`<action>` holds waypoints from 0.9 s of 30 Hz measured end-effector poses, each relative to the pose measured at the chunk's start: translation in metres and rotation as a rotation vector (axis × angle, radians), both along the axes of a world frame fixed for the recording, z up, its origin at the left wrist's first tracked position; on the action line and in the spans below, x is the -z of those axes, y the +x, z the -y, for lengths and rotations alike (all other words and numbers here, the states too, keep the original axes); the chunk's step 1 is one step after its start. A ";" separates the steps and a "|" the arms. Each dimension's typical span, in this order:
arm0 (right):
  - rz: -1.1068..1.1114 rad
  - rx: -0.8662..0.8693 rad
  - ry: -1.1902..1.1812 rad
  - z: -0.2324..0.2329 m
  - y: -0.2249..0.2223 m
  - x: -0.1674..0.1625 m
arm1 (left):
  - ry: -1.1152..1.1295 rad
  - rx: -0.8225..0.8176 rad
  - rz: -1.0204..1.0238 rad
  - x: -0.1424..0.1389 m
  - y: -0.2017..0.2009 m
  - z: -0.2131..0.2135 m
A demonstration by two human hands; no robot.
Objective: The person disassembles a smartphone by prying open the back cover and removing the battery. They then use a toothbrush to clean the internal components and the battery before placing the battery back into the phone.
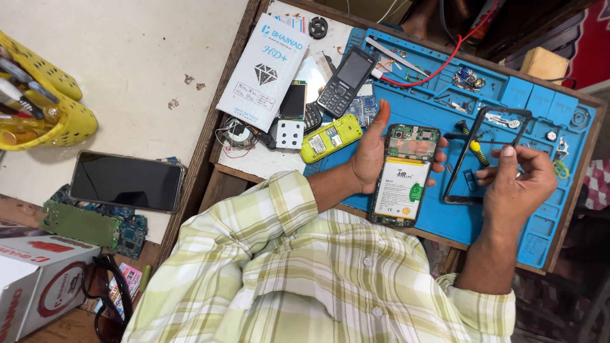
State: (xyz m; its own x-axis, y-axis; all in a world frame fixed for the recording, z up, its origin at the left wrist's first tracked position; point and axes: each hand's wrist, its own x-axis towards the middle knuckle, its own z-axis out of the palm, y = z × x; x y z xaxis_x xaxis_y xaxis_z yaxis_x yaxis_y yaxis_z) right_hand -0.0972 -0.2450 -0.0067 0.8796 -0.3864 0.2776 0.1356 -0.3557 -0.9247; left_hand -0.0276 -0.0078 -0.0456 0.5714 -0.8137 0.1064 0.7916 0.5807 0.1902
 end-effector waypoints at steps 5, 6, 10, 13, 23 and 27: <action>-0.073 0.036 -0.088 -0.011 0.001 0.001 | 0.017 -0.011 -0.006 0.003 -0.001 0.004; -0.071 0.032 -0.108 -0.013 0.001 0.001 | 0.021 -0.011 -0.008 0.004 -0.002 0.005; -0.072 0.023 -0.194 -0.020 0.000 0.002 | -0.053 0.029 0.007 0.006 -0.003 0.006; -0.054 0.025 -0.332 -0.025 0.000 0.003 | -0.109 0.065 0.000 0.005 -0.004 0.005; -0.010 -0.030 -0.506 -0.039 -0.002 -0.007 | -0.176 0.047 0.098 -0.007 -0.007 -0.003; 0.075 -0.023 -0.695 -0.041 -0.005 -0.016 | -0.186 0.034 0.100 -0.008 -0.009 -0.004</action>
